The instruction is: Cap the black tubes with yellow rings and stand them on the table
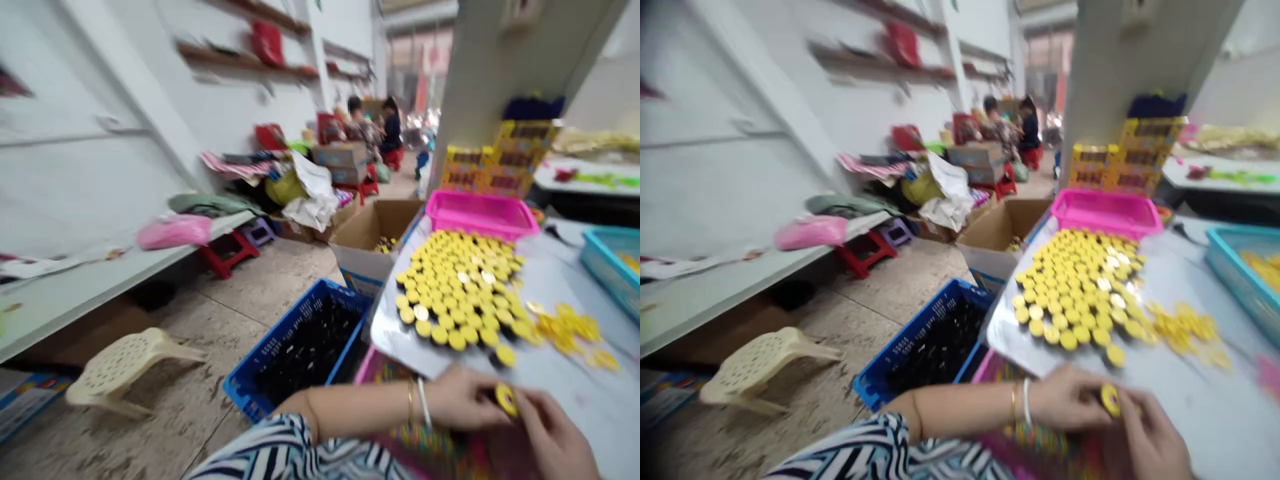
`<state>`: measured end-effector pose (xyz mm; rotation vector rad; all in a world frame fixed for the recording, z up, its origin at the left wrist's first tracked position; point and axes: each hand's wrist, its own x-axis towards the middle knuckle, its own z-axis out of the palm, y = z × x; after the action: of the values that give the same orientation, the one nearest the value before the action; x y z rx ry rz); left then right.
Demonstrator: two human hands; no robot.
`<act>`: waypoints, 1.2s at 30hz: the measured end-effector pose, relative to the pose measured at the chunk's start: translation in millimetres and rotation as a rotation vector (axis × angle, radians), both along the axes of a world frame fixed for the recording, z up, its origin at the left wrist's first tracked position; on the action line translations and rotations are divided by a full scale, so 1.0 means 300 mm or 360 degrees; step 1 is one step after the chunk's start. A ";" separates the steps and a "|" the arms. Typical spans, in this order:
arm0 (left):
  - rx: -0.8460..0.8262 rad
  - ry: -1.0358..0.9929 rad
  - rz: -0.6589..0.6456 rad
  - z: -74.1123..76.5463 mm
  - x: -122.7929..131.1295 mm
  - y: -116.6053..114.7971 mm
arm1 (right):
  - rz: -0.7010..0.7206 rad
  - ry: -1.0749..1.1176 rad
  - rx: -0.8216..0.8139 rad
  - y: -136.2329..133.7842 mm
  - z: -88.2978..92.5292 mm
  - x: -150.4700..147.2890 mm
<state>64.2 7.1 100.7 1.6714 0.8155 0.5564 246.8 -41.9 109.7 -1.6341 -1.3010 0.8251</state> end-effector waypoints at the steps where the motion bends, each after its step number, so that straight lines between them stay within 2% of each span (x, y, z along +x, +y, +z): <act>1: 0.0013 -0.0059 -0.0077 0.016 -0.010 -0.008 | 0.0012 0.0052 -0.0006 -0.008 0.017 0.004; 3: -0.0092 -0.0156 -0.0059 0.039 -0.013 -0.006 | 0.0017 0.0338 -0.0005 -0.010 0.033 0.007; 5: -0.0182 -0.0182 0.0032 0.047 0.001 0.004 | -0.0078 0.0430 -0.0093 -0.005 0.023 0.009; 9: 0.0032 -0.0050 0.0219 0.059 0.026 -0.004 | -0.0203 0.0490 -0.0172 -0.015 0.002 0.006; 16: 0.0164 -0.0013 0.0238 0.080 0.027 -0.016 | -0.0282 0.0574 -0.0059 -0.019 0.035 -0.017; 21: 0.0257 0.0006 0.0235 0.078 0.027 -0.018 | -0.0387 0.0362 0.0021 -0.027 0.063 -0.049; 25: 0.0335 0.0001 0.0232 0.081 0.017 -0.026 | -0.0305 0.0158 0.0017 -0.034 0.095 -0.052; 28: 0.0213 -0.0099 0.0155 0.096 0.005 -0.030 | -0.0265 0.0133 -0.0029 -0.035 0.105 -0.042; 31: 0.0034 -0.0168 0.0350 0.111 0.003 -0.034 | -0.0315 0.0122 -0.0063 -0.039 0.096 -0.040; 33: 0.0054 -0.0153 0.0539 0.115 0.010 -0.036 | -0.0385 0.0123 -0.0047 -0.046 0.087 -0.049; 36: 0.0155 -0.0118 0.0586 0.116 0.025 -0.036 | -0.0461 0.0131 0.0040 -0.059 0.080 -0.076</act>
<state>71.6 -3.8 135.6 1.5853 1.0639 0.9192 224.0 -59.6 133.7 -1.7003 -0.9844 0.6885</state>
